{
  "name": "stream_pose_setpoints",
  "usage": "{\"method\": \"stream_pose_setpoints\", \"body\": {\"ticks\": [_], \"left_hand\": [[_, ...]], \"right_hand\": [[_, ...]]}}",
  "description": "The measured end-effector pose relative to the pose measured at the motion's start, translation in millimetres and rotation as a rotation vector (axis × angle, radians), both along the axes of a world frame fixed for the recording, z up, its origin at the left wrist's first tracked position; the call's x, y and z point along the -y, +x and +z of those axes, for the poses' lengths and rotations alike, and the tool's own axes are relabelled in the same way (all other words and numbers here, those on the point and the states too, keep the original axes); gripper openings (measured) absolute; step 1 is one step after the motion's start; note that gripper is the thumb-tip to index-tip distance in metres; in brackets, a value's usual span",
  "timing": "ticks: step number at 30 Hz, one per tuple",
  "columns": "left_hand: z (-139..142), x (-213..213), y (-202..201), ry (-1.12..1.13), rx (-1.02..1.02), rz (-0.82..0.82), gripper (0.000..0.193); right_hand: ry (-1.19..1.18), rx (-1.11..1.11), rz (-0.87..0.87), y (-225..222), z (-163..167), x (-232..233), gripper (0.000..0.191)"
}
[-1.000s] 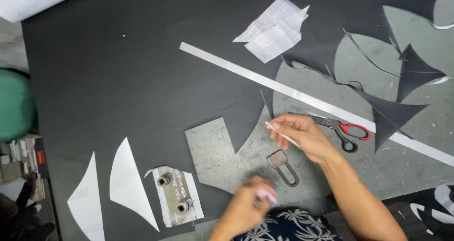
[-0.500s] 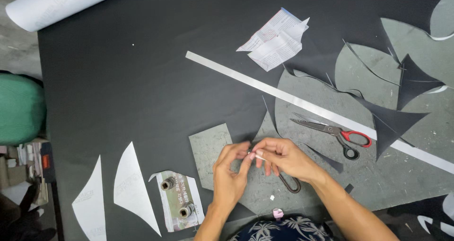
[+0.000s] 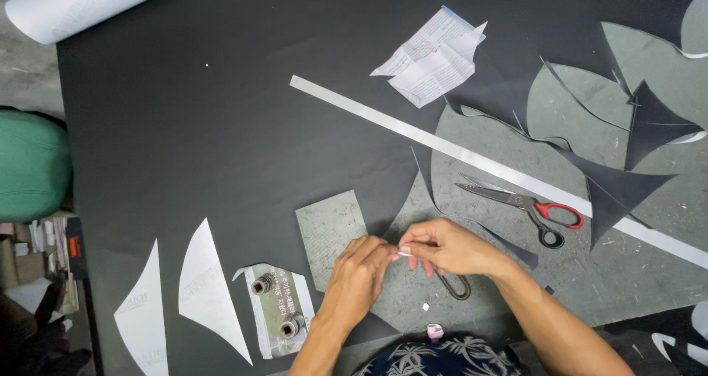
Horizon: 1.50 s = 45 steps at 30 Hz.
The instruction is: The person arranges several white paper cutouts and a small printed document on a dark work surface. They repeatedly reposition the items, smooth them down, and handle a small white strip of material.
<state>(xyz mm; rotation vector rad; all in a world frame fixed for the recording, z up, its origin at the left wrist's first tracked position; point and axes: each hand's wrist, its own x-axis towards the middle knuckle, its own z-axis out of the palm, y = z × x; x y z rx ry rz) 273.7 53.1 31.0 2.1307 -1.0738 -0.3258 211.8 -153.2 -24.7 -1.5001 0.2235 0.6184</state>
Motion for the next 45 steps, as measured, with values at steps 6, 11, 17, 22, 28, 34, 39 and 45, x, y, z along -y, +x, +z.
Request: {"method": "stream_pose_setpoints", "body": {"ticks": [6, 11, 17, 22, 28, 34, 39, 45], "left_hand": [[-0.2, -0.4, 2.6, 0.07, -0.018, -0.042, 0.009], [-7.7, -2.6, 7.4, 0.06, -0.05, -0.061, 0.009], [-14.5, -3.1, 6.0, 0.076, -0.446, 0.201, 0.015], [-13.7, -3.5, 4.9, 0.03, -0.494, 0.257, 0.016], [-33.2, -3.4, -7.4, -0.118, -0.648, 0.313, 0.015], [-49.4, -2.7, -13.6, -0.195, -0.827, 0.43, 0.015], [-56.6, -0.2, -15.8, -0.287, -0.942, 0.518, 0.016], [-57.9, 3.3, -18.1, -0.404, -1.03, 0.563, 0.017]], "right_hand": [[-0.016, -0.031, 0.065, 2.5, 1.4, 1.6, 0.021], [-0.009, 0.001, 0.071, 1.0, -2.1, 1.0, 0.02], [-0.024, 0.017, 0.033, -4.2, -1.8, 7.2, 0.022], [0.005, 0.004, -0.016, -2.3, 5.5, 8.6, 0.023], [0.112, 0.001, -0.066, -2.2, 2.7, 7.8, 0.022], [0.116, 0.076, -0.127, -5.3, 4.4, 4.6, 0.019], [0.084, 0.096, -0.161, -5.7, 8.9, 0.8, 0.019], [0.065, 0.11, -0.207, -6.1, 9.7, -3.5, 0.017]]}}
